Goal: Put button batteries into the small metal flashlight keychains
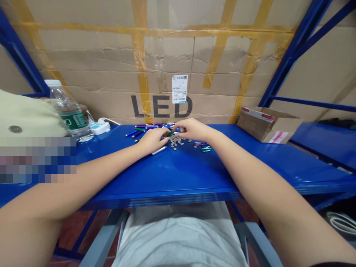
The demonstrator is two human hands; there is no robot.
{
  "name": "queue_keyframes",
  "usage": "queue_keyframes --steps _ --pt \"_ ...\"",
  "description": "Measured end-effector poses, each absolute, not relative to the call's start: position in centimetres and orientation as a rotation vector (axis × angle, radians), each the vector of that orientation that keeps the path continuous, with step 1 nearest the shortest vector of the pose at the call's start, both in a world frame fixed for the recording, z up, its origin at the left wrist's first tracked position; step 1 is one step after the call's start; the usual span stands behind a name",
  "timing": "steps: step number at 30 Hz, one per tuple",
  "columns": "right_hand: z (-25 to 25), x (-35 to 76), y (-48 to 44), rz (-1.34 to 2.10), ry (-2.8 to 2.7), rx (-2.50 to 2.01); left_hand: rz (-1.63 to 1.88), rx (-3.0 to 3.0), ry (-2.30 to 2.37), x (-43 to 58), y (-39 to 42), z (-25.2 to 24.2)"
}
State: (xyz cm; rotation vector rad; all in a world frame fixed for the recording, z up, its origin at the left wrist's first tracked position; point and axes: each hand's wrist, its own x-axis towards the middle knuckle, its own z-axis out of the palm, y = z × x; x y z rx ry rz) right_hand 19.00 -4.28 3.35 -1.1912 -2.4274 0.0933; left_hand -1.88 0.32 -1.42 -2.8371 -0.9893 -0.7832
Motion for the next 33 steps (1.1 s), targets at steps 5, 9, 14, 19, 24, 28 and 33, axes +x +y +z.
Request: queue_keyframes --steps 5,9,14,19,24,28,33 --pt "3.3 19.1 -4.1 0.101 -2.367 -1.174 -0.804 -2.810 -0.981 -1.9 0.3 -1.4" --pt "3.6 19.1 -4.3 0.063 -2.325 -1.296 -0.814 -2.801 -0.964 -1.9 0.4 -1.5" --pt "3.4 19.0 -4.3 0.146 -2.527 -1.584 -0.799 -2.790 -0.957 -1.9 0.5 -1.6" --pt "2.6 18.9 -3.8 0.129 -2.560 -1.652 -0.785 -2.782 -0.965 -1.8 0.4 -1.6" --pt "2.0 18.7 -3.5 0.150 -2.600 -1.626 -0.753 -2.777 -0.965 -1.8 0.3 -1.4" --pt "2.2 18.9 -3.4 0.138 -2.538 -1.594 -0.747 -2.781 -0.970 -1.8 0.3 -1.3" --pt "2.5 19.1 -3.3 0.085 -2.266 -1.379 -0.750 -2.802 -0.966 -1.8 0.3 -1.4"
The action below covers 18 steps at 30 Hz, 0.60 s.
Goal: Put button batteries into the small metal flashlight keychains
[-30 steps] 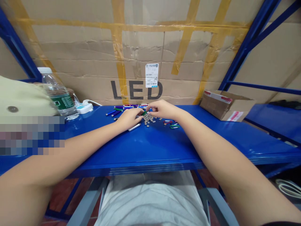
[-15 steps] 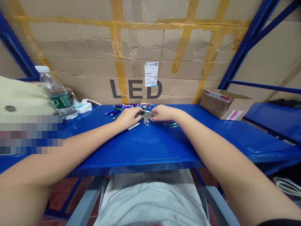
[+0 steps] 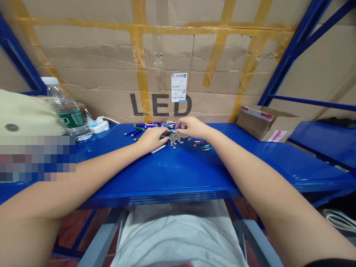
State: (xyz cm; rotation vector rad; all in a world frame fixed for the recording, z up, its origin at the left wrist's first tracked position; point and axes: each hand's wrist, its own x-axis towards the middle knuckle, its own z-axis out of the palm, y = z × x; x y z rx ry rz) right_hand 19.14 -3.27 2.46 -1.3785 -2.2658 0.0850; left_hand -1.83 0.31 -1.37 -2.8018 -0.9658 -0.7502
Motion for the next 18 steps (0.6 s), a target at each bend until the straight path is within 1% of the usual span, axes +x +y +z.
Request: queue_keyframes --steps 9,14,18 --pt "2.46 18.73 -3.39 0.163 -2.160 -1.219 -0.704 -2.782 -0.976 -1.79 0.21 -1.30" --pt "2.25 18.78 -3.33 0.229 -2.232 -1.193 -0.716 -2.799 -0.952 -1.80 0.21 -1.24" --pt "1.91 18.77 -3.04 0.219 -2.248 -1.187 -0.722 -2.804 -0.947 -1.80 0.18 -1.25"
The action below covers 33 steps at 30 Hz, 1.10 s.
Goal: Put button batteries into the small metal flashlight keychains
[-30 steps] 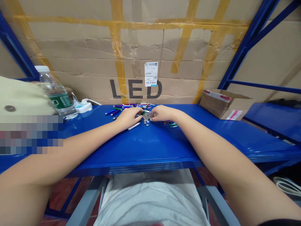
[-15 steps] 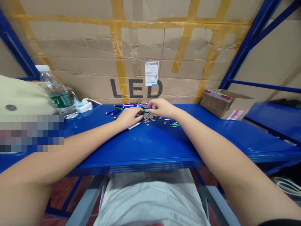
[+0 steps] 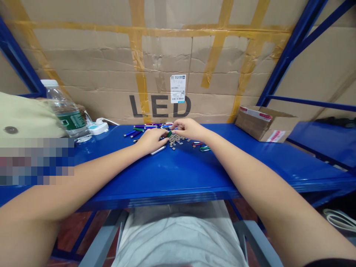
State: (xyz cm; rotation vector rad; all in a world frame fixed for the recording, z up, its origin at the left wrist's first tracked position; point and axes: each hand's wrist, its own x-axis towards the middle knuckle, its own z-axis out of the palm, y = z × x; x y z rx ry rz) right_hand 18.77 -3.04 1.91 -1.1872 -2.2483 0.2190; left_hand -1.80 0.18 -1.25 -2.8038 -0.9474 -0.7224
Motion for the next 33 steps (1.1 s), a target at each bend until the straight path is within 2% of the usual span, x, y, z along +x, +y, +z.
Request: queue_keyframes --steps 28,33 --pt "3.2 18.3 -4.6 0.127 -2.353 -1.252 -0.734 -2.814 -0.978 -1.9 0.4 -1.4" --pt "2.9 17.5 -4.9 0.250 -2.623 -1.354 -0.710 -2.803 -0.984 -1.9 0.4 -1.3"
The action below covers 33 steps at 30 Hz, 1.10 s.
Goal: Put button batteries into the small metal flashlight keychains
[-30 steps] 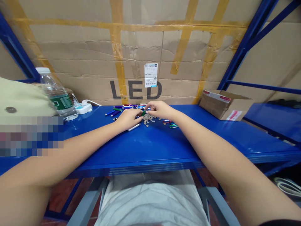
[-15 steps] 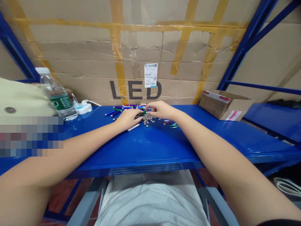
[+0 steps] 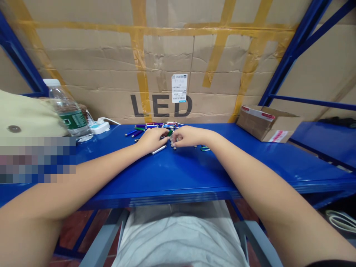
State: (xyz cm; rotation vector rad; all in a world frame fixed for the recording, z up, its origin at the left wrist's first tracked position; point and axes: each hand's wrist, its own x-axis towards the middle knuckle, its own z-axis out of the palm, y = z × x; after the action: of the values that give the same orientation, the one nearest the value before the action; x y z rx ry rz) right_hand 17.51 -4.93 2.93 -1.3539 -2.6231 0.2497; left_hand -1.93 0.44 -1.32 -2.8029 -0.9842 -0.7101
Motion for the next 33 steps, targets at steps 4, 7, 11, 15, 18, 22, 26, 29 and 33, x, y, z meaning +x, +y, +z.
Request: queue_keyframes --steps 4,7,11,15,18,22,26,29,33 --pt "2.2 17.2 -4.7 0.219 -2.750 -1.361 -0.704 -2.782 -0.988 -1.9 0.4 -1.3" --pt "2.3 17.2 -4.7 0.233 -2.744 -1.383 -0.703 -2.784 -0.989 -1.9 0.4 -1.3" --pt "3.1 17.7 -4.8 0.219 -2.535 -1.417 -0.704 -2.793 -0.983 -1.9 0.4 -1.3" --pt "3.3 18.2 -4.5 0.119 -2.305 -1.383 -0.712 -2.792 -0.986 -1.9 0.4 -1.3" --pt "2.9 18.3 -4.1 0.116 -2.261 -1.328 -0.717 -2.804 -0.983 -1.9 0.4 -1.3" --pt "2.3 18.3 -3.5 0.103 -2.258 -1.266 -0.702 -2.798 -0.984 -1.8 0.3 -1.2" --pt "2.1 18.2 -3.4 0.115 -2.264 -1.235 -0.702 -2.806 -0.984 -1.8 0.2 -1.2" --pt "2.4 18.2 -3.6 0.120 -2.259 -1.267 -0.712 -2.808 -0.978 -1.8 0.2 -1.2" --pt "3.0 18.7 -3.9 0.105 -2.234 -1.315 -0.695 -2.797 -0.996 -1.8 0.3 -1.2"
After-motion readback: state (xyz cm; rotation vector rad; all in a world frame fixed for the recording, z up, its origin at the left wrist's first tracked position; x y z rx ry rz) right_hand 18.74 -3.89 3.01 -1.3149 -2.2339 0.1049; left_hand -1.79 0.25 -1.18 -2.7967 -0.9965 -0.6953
